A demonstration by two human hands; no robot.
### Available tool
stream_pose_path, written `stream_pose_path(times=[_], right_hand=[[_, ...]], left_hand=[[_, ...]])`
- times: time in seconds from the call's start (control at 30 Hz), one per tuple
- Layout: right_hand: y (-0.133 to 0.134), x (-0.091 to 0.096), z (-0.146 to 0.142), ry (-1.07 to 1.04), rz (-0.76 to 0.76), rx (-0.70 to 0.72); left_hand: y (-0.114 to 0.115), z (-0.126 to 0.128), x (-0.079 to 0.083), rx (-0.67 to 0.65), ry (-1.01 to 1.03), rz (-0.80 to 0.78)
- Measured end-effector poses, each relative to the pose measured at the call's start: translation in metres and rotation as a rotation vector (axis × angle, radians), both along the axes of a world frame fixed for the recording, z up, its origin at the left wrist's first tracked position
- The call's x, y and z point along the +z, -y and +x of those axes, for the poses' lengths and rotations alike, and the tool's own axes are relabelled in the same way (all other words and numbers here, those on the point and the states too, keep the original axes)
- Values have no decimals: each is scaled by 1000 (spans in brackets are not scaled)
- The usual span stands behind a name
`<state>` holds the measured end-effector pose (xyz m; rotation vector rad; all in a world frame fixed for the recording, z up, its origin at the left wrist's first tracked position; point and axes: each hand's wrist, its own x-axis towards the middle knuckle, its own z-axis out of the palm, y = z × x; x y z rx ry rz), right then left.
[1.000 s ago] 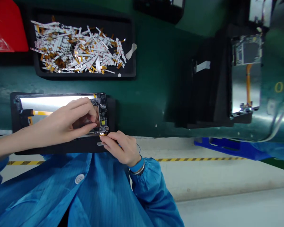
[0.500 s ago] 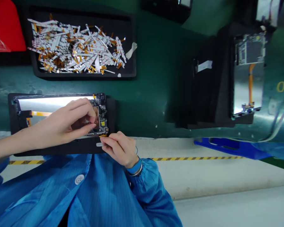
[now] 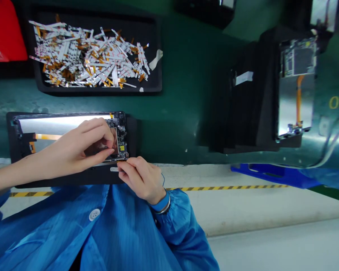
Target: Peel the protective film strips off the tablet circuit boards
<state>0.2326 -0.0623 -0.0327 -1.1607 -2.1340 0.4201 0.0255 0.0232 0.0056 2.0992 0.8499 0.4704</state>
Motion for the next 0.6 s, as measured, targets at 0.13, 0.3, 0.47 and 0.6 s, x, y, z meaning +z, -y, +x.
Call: stream_pose_path(times=[0.13, 0.3, 0.47, 0.6], right_hand=[[0, -1, 0, -23, -42, -6], [1, -2, -2, -35, -66, -28], [-1, -1, -3, -100, -123, -34], [-6, -2, -1, -266, -269, -105]], left_hand=[[-1, -1, -2, -26, -26, 12], [-4, -7, -6, -158, -49, 58], [-4, -20, -11, -319, -30, 150], [-3, -27, -14, -353, -35, 307]])
